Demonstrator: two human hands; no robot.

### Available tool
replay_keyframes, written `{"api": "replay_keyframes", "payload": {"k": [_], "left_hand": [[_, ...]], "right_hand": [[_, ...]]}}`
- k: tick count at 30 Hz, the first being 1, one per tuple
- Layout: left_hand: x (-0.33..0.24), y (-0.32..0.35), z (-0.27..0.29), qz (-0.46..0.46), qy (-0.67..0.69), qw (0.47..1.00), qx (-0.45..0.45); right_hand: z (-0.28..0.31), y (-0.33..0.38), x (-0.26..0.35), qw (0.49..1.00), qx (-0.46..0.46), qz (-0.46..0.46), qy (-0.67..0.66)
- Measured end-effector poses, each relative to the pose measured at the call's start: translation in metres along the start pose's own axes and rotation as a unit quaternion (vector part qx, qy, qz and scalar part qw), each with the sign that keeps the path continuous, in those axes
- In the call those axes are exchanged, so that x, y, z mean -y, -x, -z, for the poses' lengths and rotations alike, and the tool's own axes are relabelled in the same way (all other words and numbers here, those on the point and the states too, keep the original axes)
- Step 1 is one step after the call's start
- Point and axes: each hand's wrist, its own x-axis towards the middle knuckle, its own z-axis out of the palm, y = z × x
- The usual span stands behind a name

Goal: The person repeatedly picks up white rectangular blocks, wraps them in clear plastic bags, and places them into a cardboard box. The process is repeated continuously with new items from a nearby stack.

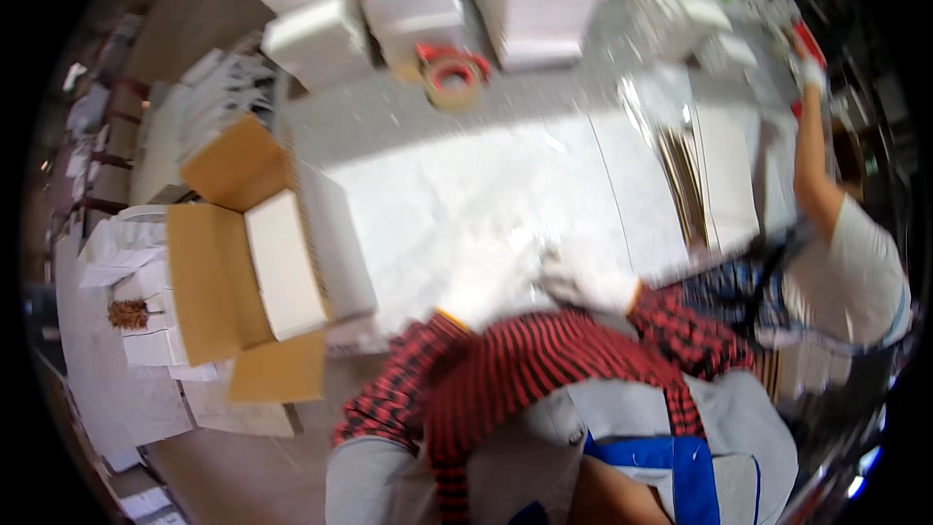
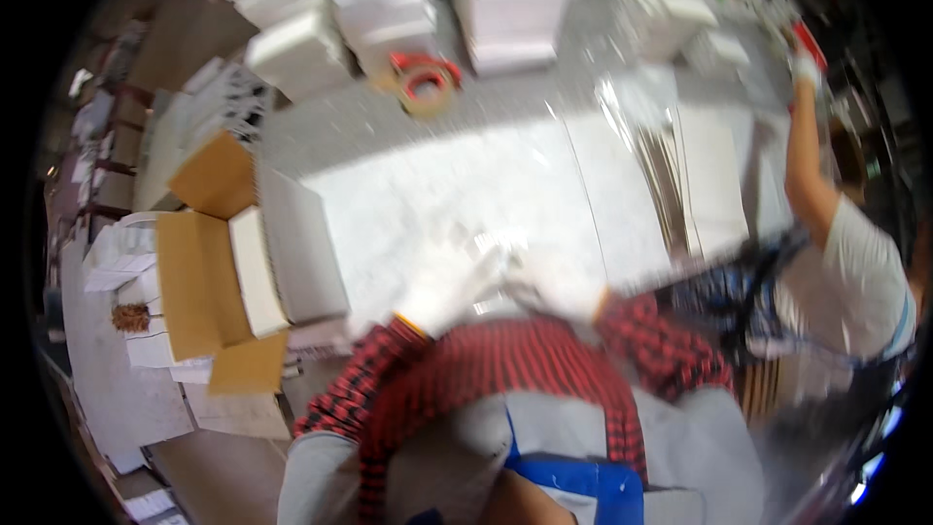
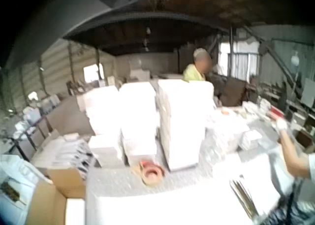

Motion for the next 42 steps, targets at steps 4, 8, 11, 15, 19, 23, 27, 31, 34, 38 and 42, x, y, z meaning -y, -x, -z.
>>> {"api": "replay_keyframes", "payload": {"k": [4, 8, 11, 15, 19, 23, 27, 31, 34, 38, 42], "left_hand": [[0.018, 0.009, -0.038, -0.079, 0.068, 0.994, -0.043], [0.021, 0.009, -0.070, -0.057, 0.043, 0.997, -0.022], [0.030, 0.008, -0.032, -0.031, 0.179, 0.982, -0.054], [0.034, -0.006, -0.048, 0.041, 0.333, 0.940, -0.060], [0.031, -0.007, -0.103, -0.015, 0.197, 0.979, -0.059], [0.025, 0.003, -0.093, -0.021, 0.193, 0.974, -0.121], [0.032, 0.002, -0.073, -0.029, 0.222, 0.957, -0.182], [0.030, 0.004, -0.079, 0.011, 0.287, 0.951, -0.111], [0.033, 0.005, -0.104, -0.004, 0.233, 0.966, -0.111], [0.024, -0.012, -0.061, -0.018, 0.151, 0.988, -0.010], [0.025, -0.010, -0.038, -0.040, 0.142, 0.989, 0.029]], "right_hand": [[0.031, 0.005, -0.003, 0.984, 0.106, -0.055, -0.130], [0.112, -0.082, -0.012, 0.985, 0.100, -0.057, -0.129], [0.145, -0.219, -0.010, 0.991, -0.098, 0.089, 0.006], [0.163, -0.399, -0.027, 0.978, -0.177, 0.061, 0.089], [0.161, -0.519, -0.069, 0.960, -0.139, 0.047, 0.238], [0.151, -0.545, -0.083, 0.969, -0.066, 0.032, 0.237], [0.134, -0.543, -0.095, 0.957, -0.149, 0.095, 0.230], [0.144, -0.525, -0.062, 0.922, -0.245, 0.108, 0.278], [0.154, -0.489, -0.048, 0.911, -0.308, 0.121, 0.247], [0.148, -0.374, -0.022, 0.975, -0.196, 0.071, 0.081], [0.109, -0.222, -0.027, 0.995, -0.094, 0.036, 0.025]]}}
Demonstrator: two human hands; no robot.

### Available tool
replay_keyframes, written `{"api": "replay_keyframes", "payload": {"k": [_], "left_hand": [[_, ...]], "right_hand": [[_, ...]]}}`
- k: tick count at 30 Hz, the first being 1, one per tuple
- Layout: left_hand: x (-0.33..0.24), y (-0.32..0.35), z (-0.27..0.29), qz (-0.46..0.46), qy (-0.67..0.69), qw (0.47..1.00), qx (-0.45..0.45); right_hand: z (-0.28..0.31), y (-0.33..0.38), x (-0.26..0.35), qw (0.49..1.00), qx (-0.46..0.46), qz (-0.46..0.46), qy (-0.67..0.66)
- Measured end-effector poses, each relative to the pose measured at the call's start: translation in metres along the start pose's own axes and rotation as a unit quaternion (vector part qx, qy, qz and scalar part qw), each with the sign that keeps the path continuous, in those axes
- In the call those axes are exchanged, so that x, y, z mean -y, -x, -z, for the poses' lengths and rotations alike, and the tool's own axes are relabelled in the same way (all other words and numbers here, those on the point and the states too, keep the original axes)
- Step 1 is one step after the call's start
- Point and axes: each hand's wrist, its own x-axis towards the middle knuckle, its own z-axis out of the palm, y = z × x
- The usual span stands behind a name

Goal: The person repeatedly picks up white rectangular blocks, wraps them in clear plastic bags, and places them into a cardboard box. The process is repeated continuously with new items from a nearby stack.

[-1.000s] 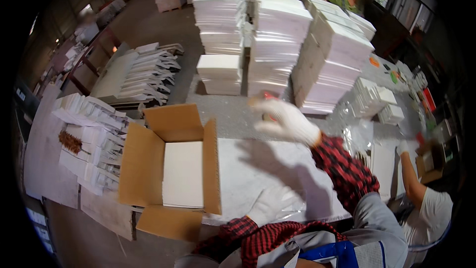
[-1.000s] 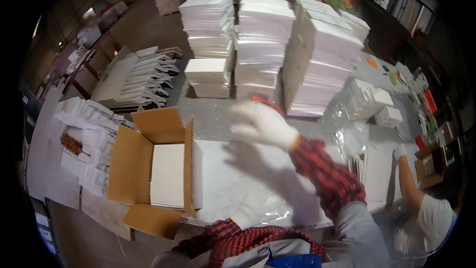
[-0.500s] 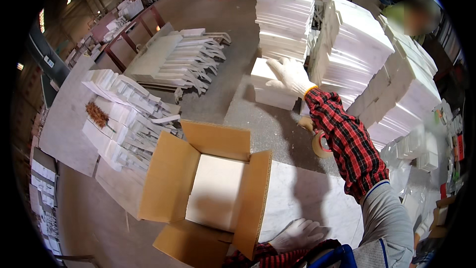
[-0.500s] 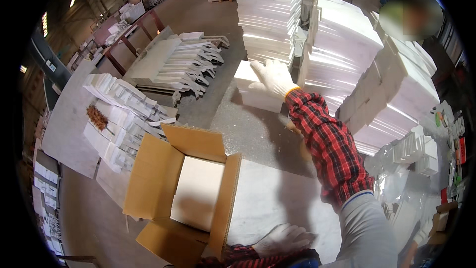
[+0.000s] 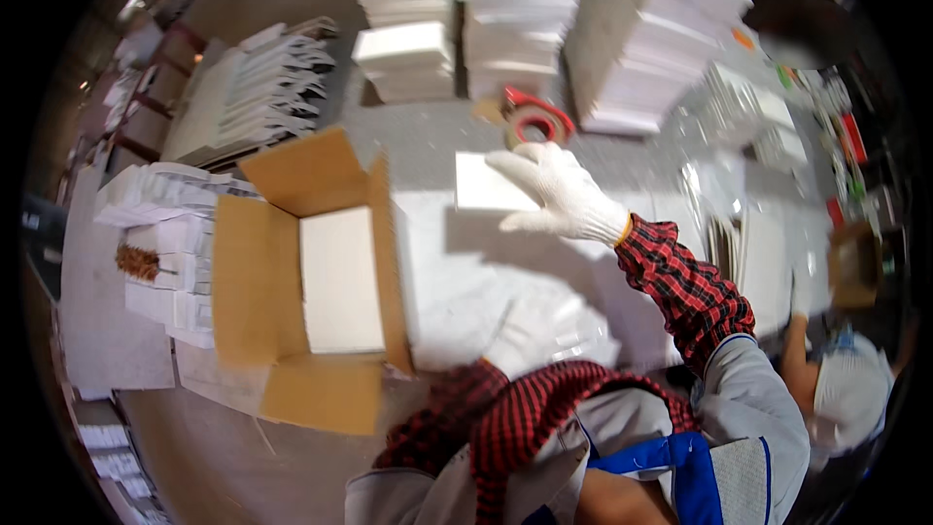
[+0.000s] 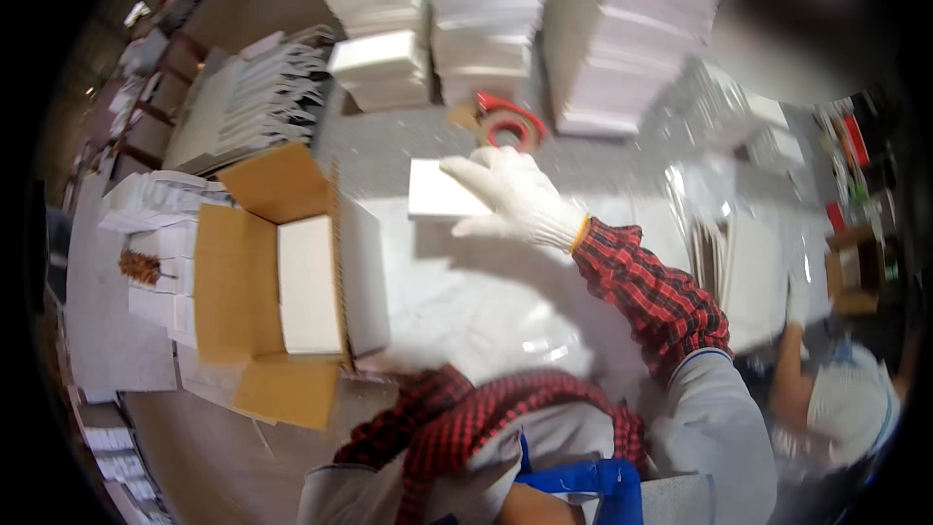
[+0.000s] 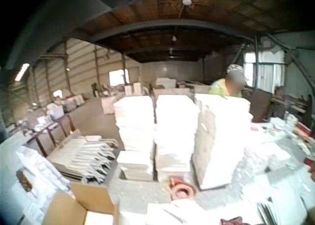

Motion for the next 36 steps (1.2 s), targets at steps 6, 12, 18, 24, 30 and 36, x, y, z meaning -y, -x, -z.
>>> {"api": "replay_keyframes", "payload": {"k": [6, 12, 18, 24, 30, 36], "left_hand": [[-0.005, 0.038, -0.018, -0.096, -0.096, 0.989, -0.054], [-0.033, 0.087, 0.018, -0.063, 0.073, 0.995, 0.002], [-0.039, 0.074, 0.037, 0.036, -0.067, 0.984, -0.162], [-0.018, 0.030, 0.039, 0.139, -0.052, 0.988, 0.049], [-0.016, 0.028, 0.027, 0.082, -0.054, 0.995, -0.020], [-0.012, 0.031, 0.023, 0.109, -0.038, 0.993, 0.035]], "right_hand": [[-0.047, 0.145, 0.027, 0.995, 0.043, -0.091, -0.023], [-0.060, 0.184, 0.053, 0.997, 0.032, -0.049, 0.054], [-0.065, 0.194, 0.049, 0.997, 0.037, -0.026, 0.055], [-0.077, 0.201, 0.050, 0.993, 0.038, -0.021, 0.112], [-0.070, 0.210, 0.051, 0.995, 0.049, -0.035, 0.083], [-0.063, 0.233, 0.048, 0.987, 0.050, -0.152, 0.017]]}}
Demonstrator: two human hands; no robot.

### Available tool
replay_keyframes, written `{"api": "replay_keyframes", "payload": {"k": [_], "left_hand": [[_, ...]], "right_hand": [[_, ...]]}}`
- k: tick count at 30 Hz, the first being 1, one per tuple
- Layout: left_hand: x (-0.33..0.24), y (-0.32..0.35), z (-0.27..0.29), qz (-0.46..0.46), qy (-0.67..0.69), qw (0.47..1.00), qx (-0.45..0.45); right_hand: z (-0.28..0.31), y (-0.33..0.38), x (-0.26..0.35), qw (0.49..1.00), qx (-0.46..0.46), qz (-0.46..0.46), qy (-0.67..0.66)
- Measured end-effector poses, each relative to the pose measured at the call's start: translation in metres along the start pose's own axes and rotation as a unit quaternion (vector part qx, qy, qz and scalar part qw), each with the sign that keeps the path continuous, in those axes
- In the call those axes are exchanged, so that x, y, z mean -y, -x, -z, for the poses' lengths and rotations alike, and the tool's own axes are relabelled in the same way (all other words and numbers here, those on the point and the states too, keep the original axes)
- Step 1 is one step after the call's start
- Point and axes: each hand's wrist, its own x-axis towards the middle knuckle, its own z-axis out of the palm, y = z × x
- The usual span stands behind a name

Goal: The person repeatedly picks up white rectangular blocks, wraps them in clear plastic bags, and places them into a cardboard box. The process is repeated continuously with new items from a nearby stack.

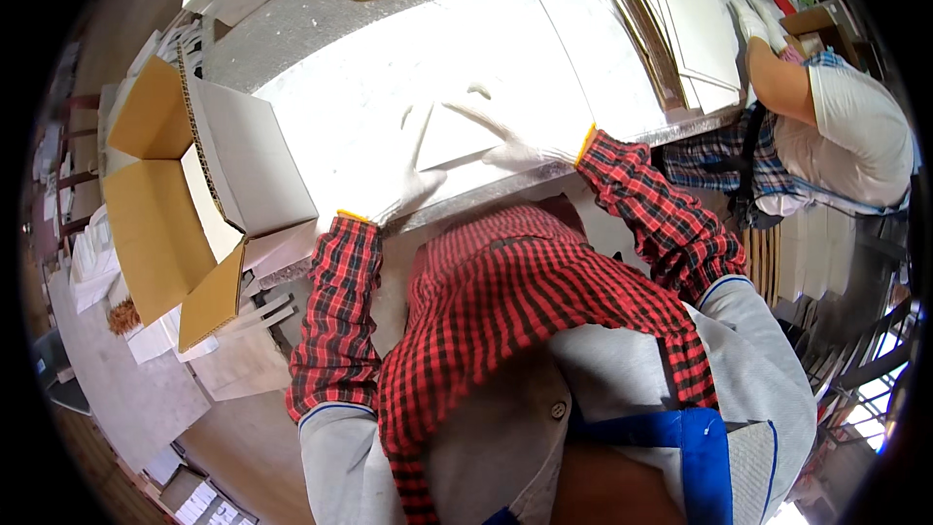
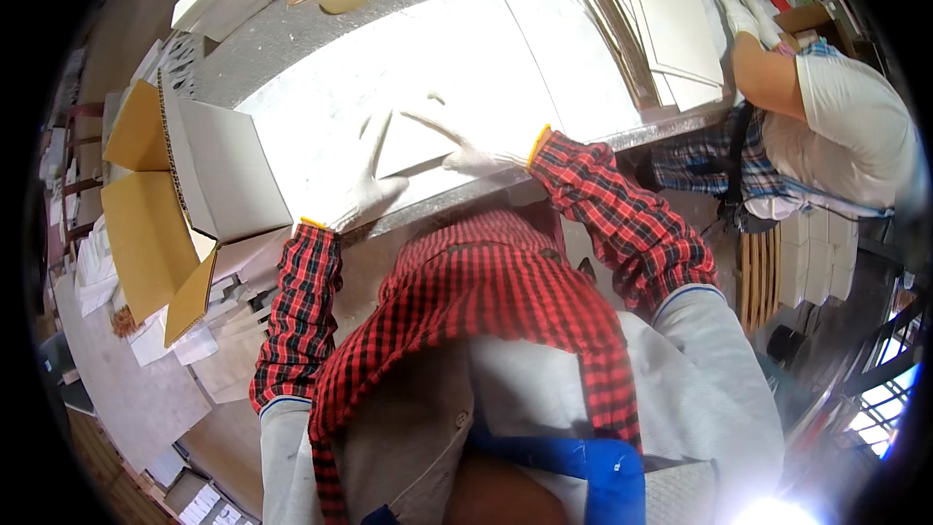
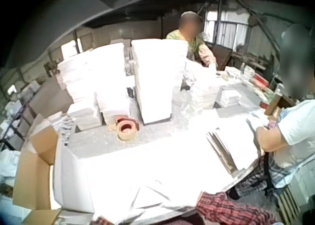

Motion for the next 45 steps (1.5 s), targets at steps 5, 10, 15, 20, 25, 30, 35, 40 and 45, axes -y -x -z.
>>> {"api": "replay_keyframes", "payload": {"k": [5, 10, 15, 20, 25, 30, 35, 40, 45], "left_hand": [[0.010, 0.001, -0.002, 0.000, 0.009, 1.000, 0.012], [0.003, 0.010, -0.007, 0.057, 0.109, 0.988, -0.094], [-0.002, 0.027, 0.007, 0.111, 0.209, 0.960, -0.146], [-0.007, 0.019, 0.013, -0.050, 0.027, 0.993, -0.103], [0.005, 0.005, 0.009, -0.183, -0.003, 0.983, 0.008], [0.014, 0.016, 0.026, -0.194, -0.078, 0.974, 0.088], [-0.010, 0.019, 0.011, -0.070, 0.026, 0.997, -0.005], [0.006, -0.018, -0.037, 0.200, 0.471, 0.837, -0.192], [0.040, -0.025, -0.030, 0.296, 0.399, 0.857, -0.136]], "right_hand": [[0.005, -0.007, 0.005, 0.998, 0.029, 0.009, 0.047], [-0.016, 0.019, -0.011, 0.940, -0.178, -0.174, -0.235], [-0.016, 0.094, 0.010, 0.730, -0.155, -0.364, -0.558], [-0.076, 0.134, 0.039, 0.820, -0.039, -0.414, -0.394], [-0.129, 0.098, 0.002, 0.821, 0.116, -0.295, -0.475], [-0.031, 0.087, 0.054, 0.726, 0.141, 0.068, -0.670], [0.037, 0.012, 0.074, 0.612, -0.064, 0.102, -0.782], [0.053, -0.136, -0.001, 0.601, -0.164, -0.082, -0.778], [-0.003, -0.166, -0.048, 0.609, -0.042, -0.230, -0.758]]}}
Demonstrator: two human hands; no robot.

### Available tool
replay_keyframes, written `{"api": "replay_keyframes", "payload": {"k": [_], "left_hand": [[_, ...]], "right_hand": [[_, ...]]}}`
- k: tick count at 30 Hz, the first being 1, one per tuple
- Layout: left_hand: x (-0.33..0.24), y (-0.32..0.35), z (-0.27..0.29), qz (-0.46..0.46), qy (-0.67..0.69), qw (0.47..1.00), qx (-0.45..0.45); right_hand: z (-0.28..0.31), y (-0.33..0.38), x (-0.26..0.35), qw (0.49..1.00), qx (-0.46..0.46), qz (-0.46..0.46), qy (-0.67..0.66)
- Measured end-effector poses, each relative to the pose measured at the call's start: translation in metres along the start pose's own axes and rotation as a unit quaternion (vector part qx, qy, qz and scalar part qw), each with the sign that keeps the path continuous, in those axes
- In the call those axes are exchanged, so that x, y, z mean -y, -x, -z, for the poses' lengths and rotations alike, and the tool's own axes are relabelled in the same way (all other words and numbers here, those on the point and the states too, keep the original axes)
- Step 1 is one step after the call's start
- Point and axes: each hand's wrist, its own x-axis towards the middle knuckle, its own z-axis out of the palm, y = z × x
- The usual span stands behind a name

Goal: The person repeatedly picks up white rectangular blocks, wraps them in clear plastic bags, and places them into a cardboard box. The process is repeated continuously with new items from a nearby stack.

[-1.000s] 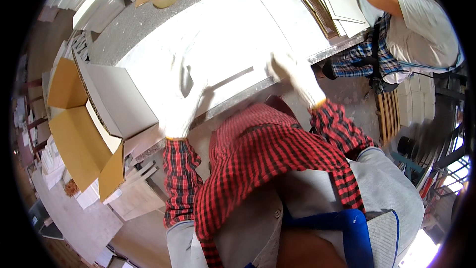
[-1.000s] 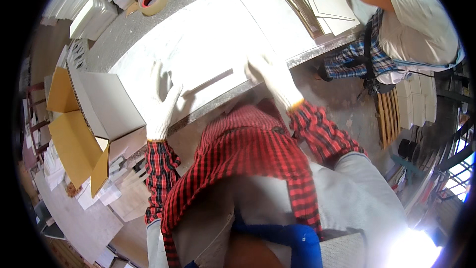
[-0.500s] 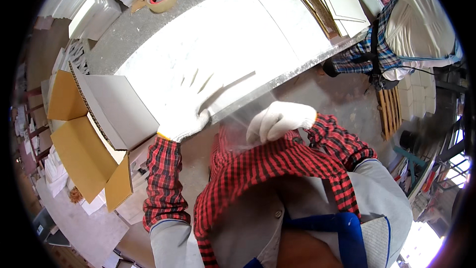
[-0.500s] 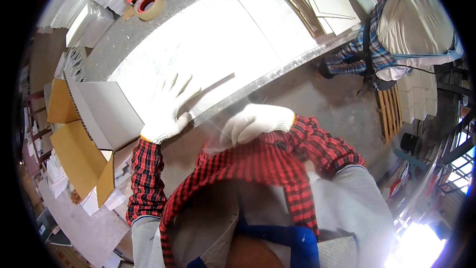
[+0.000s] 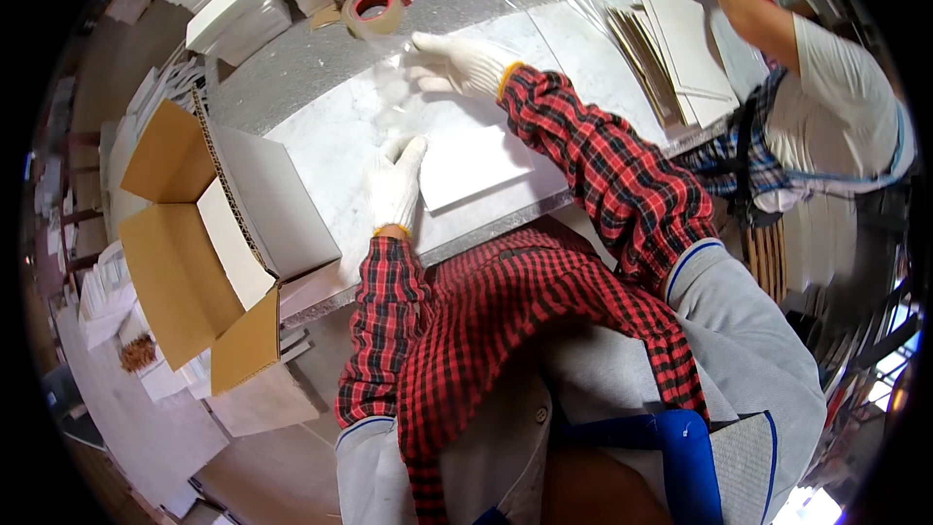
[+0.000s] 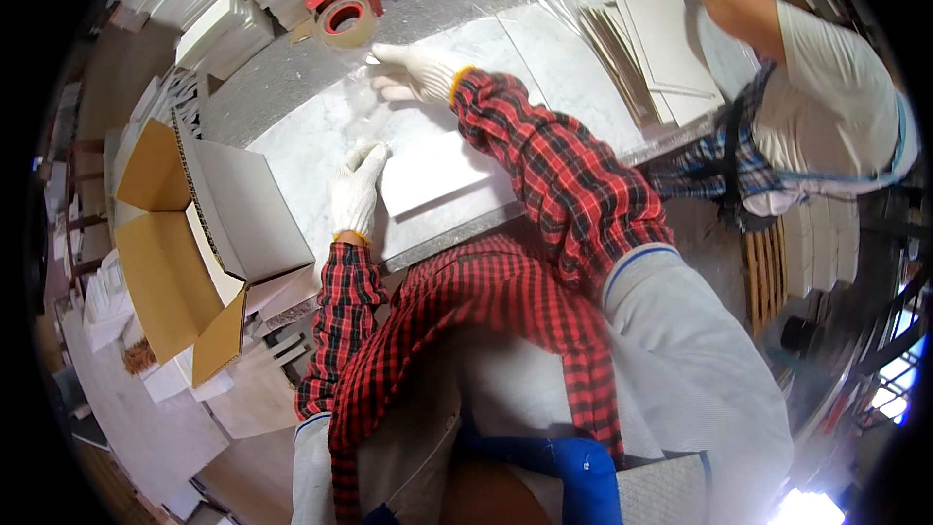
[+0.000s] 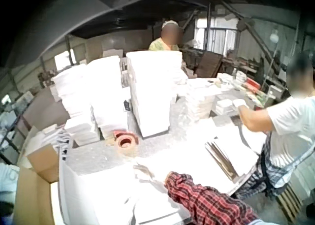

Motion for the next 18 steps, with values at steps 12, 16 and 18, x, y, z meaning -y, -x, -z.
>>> {"api": "replay_keyframes", "payload": {"k": [12, 16, 18], "left_hand": [[-0.023, -0.008, 0.014, -0.398, -0.300, 0.853, 0.157], [0.016, -0.008, 0.010, -0.382, -0.129, 0.908, 0.112], [0.021, -0.001, 0.005, -0.377, -0.098, 0.920, 0.040]], "right_hand": [[-0.007, -0.003, -0.013, 0.999, 0.027, -0.006, 0.022], [0.004, -0.025, 0.034, 0.912, -0.032, -0.021, 0.409], [-0.048, -0.017, 0.077, 0.630, 0.026, 0.101, 0.770]]}}
